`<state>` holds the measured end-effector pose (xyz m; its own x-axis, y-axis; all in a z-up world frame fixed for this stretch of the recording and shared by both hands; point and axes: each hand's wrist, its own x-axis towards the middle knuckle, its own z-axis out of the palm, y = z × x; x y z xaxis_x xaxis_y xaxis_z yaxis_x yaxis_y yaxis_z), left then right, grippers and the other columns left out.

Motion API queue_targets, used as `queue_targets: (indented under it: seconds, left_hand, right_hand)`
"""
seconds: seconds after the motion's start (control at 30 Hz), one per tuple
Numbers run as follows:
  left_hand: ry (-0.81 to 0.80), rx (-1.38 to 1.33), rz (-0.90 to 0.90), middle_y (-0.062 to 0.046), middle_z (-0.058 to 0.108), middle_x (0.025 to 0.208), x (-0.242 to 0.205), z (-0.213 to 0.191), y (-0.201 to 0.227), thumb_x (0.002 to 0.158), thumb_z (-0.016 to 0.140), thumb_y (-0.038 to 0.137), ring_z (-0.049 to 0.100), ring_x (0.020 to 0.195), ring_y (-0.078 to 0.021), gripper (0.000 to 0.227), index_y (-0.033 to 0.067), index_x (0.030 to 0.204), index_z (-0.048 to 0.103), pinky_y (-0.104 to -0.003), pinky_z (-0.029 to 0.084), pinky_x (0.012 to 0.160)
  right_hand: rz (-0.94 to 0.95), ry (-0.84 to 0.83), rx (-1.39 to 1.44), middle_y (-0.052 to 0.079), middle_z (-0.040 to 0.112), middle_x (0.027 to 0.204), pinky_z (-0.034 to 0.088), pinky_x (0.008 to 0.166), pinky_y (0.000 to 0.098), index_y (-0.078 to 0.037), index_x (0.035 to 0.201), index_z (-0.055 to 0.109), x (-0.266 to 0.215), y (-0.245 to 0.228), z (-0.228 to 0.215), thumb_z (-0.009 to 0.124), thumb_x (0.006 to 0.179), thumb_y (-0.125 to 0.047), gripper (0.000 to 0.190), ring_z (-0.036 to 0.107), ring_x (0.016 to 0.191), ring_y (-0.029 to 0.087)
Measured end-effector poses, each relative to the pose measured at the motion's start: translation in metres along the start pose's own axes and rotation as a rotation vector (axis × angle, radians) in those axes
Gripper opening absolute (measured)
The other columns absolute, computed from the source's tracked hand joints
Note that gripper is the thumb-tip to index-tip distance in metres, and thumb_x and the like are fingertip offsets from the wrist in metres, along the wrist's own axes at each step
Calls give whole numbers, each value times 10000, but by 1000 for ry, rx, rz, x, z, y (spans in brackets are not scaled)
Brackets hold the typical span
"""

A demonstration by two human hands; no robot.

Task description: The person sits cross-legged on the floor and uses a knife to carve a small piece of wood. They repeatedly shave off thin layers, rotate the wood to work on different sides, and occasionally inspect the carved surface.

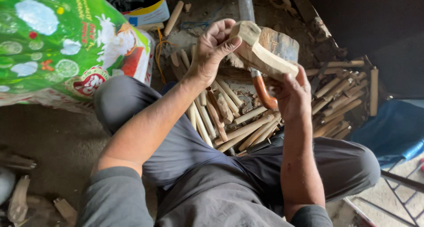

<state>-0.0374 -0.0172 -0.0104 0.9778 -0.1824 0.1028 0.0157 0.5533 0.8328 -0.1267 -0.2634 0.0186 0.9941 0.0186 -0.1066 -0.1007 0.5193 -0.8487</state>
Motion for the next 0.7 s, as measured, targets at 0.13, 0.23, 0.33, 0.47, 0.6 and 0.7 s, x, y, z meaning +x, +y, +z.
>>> queue_targets:
  seconds: [0.13,0.23,0.33,0.47,0.6,0.7]
  left_hand:
    - [12,-94,-10,-54,756,1174,4,-12,-14,833,912,310,672,1119,-152,537,86,1265,684,-371,543,1008]
    - [-31,-66,-70,-103,752,1180,-6,-9,-22,859,922,292,663,1158,-204,469,53,1210,724,-433,546,1022]
    - [-96,-18,-229,-122,761,1205,-21,4,-27,824,900,334,678,1194,-231,513,41,1210,731,-443,566,1053]
    - [-227,-33,-344,-135,724,1261,-33,17,-26,784,880,392,665,1217,-247,683,49,1322,637,-444,576,1065]
    - [-287,-48,-340,-158,692,1281,-35,18,-20,793,860,399,672,1203,-267,763,9,1375,557,-456,606,1003]
    - [-284,-32,-275,-179,656,1297,-31,16,-21,811,879,401,653,1224,-268,830,-16,1419,498,-456,599,1059]
  right_hand:
    - [105,-46,50,255,674,1136,620,830,378,-23,1234,502,-2,23,10,811,920,-86,445,710,969,312]
    - [63,-40,122,195,658,1157,630,826,372,-72,1187,489,-3,37,17,823,892,-83,446,711,1002,286]
    - [96,-54,183,166,647,1216,624,831,361,-89,1186,483,-5,43,23,816,888,-71,447,703,1041,278]
    - [99,-61,224,152,634,1246,625,857,363,-82,1187,490,-6,47,30,798,904,-48,419,692,1122,269]
    - [73,-55,164,154,642,1249,628,861,371,-78,1190,485,-7,52,32,803,902,-38,431,683,1114,253]
    - [94,-11,19,167,672,1182,634,854,377,-65,1208,509,-5,58,29,808,880,-63,444,703,1083,271]
